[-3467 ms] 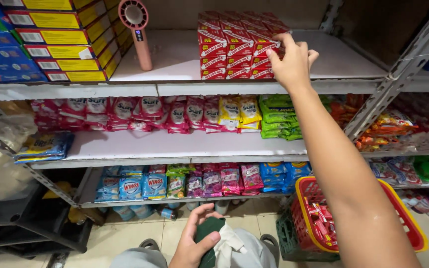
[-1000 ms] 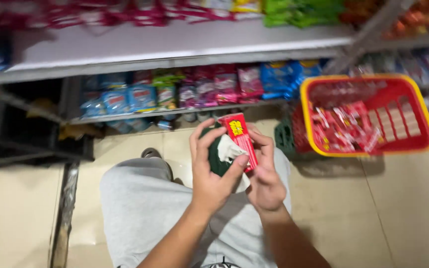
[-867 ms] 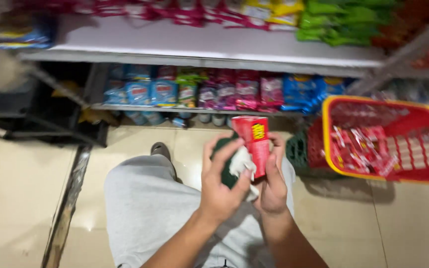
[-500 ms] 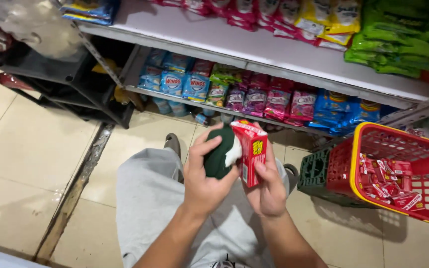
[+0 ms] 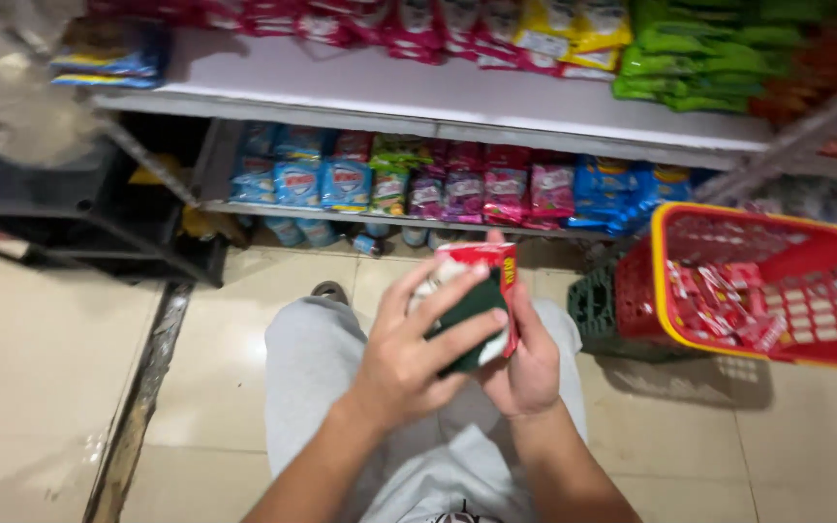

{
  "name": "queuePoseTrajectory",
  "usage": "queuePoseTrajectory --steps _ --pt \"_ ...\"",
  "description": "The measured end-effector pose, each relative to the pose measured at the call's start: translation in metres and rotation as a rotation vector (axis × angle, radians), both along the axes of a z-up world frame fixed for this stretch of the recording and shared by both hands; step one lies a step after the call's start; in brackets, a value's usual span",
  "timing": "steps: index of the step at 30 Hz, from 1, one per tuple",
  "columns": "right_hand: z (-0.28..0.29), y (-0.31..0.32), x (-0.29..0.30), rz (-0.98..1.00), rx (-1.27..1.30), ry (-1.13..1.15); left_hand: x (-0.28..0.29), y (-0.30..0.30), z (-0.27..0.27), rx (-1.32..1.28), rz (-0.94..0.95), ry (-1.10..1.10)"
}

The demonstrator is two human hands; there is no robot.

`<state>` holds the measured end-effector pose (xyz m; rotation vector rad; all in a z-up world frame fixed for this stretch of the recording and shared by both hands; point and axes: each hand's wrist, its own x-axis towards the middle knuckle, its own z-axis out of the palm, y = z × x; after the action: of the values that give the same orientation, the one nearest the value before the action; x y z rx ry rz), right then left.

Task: Wiping boxes of red dye wax with a cloth and organizing them on a grocery shelf.

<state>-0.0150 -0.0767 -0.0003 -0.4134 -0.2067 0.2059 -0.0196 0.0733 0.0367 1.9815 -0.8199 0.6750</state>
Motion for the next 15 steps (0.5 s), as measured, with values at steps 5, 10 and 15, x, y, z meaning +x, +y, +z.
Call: queuePoseTrajectory --steps 5,10,15 --pt "0.002 -0.020 -0.009 -0.029 -0.007 0.015 0.021 -0.013 0.009 0.031 -0.133 0.008" --pt "0.005 -0.040 -0.009 -0.108 0.025 0.033 0.017 -0.037 0.000 0.077 -0.233 -0.059" --pt "-0.012 -0.058 -0.016 -0.183 0.020 0.094 0.040 -0.048 -0.016 0.143 -0.333 -0.013"
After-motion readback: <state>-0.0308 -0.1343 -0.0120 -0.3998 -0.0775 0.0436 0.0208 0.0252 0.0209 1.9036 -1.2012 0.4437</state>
